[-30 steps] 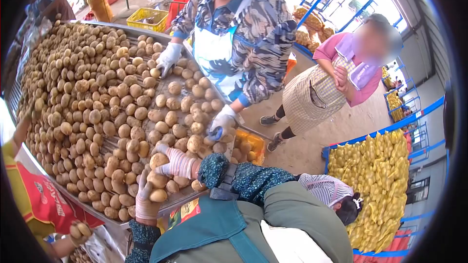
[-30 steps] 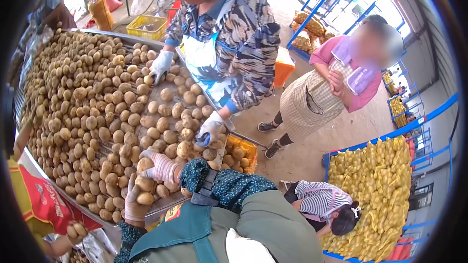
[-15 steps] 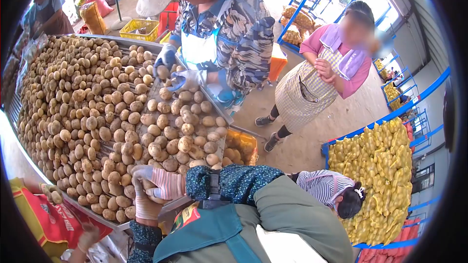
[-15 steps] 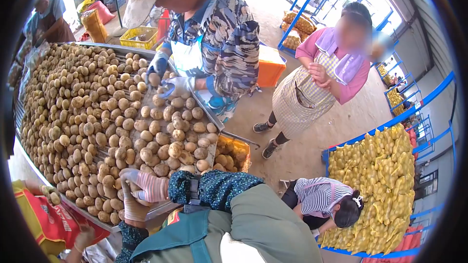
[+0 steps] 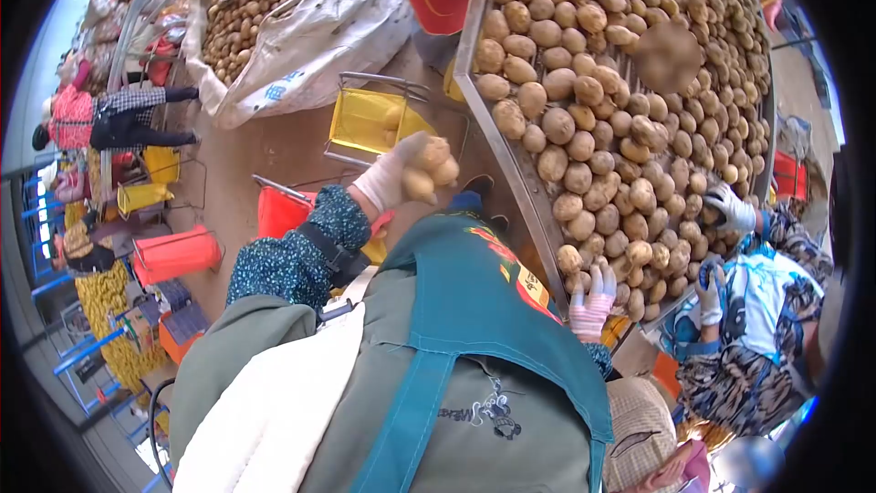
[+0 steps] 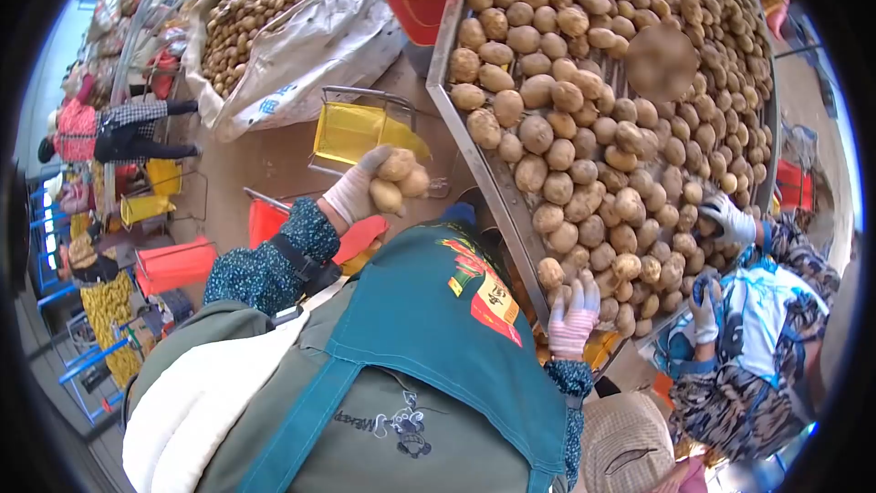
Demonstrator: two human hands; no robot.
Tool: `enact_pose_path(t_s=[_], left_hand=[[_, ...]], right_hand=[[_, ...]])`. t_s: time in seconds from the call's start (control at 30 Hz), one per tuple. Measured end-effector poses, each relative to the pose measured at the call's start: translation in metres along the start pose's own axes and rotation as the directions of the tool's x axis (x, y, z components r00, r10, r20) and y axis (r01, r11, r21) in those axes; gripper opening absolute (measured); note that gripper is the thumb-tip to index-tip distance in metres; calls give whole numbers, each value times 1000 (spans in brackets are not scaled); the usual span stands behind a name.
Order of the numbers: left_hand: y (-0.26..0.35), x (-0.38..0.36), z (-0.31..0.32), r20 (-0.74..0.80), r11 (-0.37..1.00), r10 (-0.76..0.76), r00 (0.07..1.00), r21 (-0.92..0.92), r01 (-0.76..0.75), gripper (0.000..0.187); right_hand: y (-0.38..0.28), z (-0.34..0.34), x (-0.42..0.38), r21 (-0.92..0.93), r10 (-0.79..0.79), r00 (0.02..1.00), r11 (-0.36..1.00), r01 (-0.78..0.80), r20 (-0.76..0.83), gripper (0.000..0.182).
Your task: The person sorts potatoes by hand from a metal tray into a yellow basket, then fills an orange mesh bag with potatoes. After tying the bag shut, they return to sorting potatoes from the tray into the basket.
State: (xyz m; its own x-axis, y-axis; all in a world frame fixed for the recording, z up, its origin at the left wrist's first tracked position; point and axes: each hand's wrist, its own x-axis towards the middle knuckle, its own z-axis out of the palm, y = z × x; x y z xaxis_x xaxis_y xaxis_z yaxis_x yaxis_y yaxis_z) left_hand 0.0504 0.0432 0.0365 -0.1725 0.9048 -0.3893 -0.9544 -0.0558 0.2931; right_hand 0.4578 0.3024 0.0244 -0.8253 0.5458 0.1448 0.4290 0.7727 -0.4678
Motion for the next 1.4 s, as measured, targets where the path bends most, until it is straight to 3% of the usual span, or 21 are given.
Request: enact_pose_path(t_s=[0.07,0.1,0.13,0.27,0.37,0.4,0.43,0.47,0.5,0.57,0.6,0.67,0.7,0.77,0.9,0.93,1.03,1.07,1.13,1.27,1.4], left_hand=[[22,-19,-15,73,1000,16,997,-14,-15,42],[33,-27,-6,-381,985,165,910,112,-132,44],[42,-34,-3,-727,948,317,610,267,-175,45],[82,-18,-98,-735,933,357,576,301,-195,51],[85,3,-141,-715,873,438,545,484,-65,57],[79,11,-141,-572,500,754,322,818,283,60],[75,20,-141,-213,16,951,226,762,647,63],[77,25,-110,-78,-109,948,309,832,544,59],[79,32,-75,-79,-114,944,320,833,542,59],[84,58,-9,-76,-63,786,613,978,201,44],[83,75,16,-64,-70,780,623,980,188,44],[82,115,54,203,-405,591,780,912,70,25],[82,138,60,216,-412,579,786,910,53,25],[86,183,65,548,-809,259,795,572,-131,15],[77,250,87,602,-796,175,779,552,-249,13],[73,265,90,548,-804,199,813,565,-184,13],[72,300,99,481,-819,178,858,556,-141,13],[71,311,99,567,-867,127,814,461,-187,13],[74,323,103,657,-920,9,754,301,-252,17],[91,337,110,504,-882,125,854,452,-138,17],[89,353,107,479,-914,61,876,380,-144,27]], right_hand=[[2,2,-1,-46,33,997,999,-29,77,39],[-2,-1,-2,-94,51,992,995,-40,115,39],[-2,-2,0,-97,40,992,995,-29,118,39],[7,1,16,-122,17,984,993,4,176,45],[-5,-5,29,-140,23,982,990,3,187,46],[-6,-8,35,-130,17,981,991,9,195,46],[-9,-9,41,-138,24,983,990,1,184,46],[-13,-9,46,-112,22,991,994,-7,135,46],[-20,-10,53,-85,21,996,996,-14,91,47],[-30,-9,91,-35,-98,994,994,100,39,41],[-41,-12,114,-52,-129,989,990,133,65,38],[-49,-1,153,-55,-223,975,973,224,24,39],[-56,0,176,-23,-269,962,963,270,45,41],[-66,16,207,-31,-337,941,941,338,31,40],[-80,30,259,-70,-409,912,909,411,38,39],[-80,34,274,-82,-427,904,900,427,29,39],[-70,51,328,-227,-266,964,939,256,-10,50],[-63,52,340,-233,-262,965,939,252,-13,50],[-50,53,360,-340,-83,984,931,134,160,58],[-38,45,370,-254,96,966,967,-34,239,60],[0,42,358,-247,100,995,964,-99,-8,65]])
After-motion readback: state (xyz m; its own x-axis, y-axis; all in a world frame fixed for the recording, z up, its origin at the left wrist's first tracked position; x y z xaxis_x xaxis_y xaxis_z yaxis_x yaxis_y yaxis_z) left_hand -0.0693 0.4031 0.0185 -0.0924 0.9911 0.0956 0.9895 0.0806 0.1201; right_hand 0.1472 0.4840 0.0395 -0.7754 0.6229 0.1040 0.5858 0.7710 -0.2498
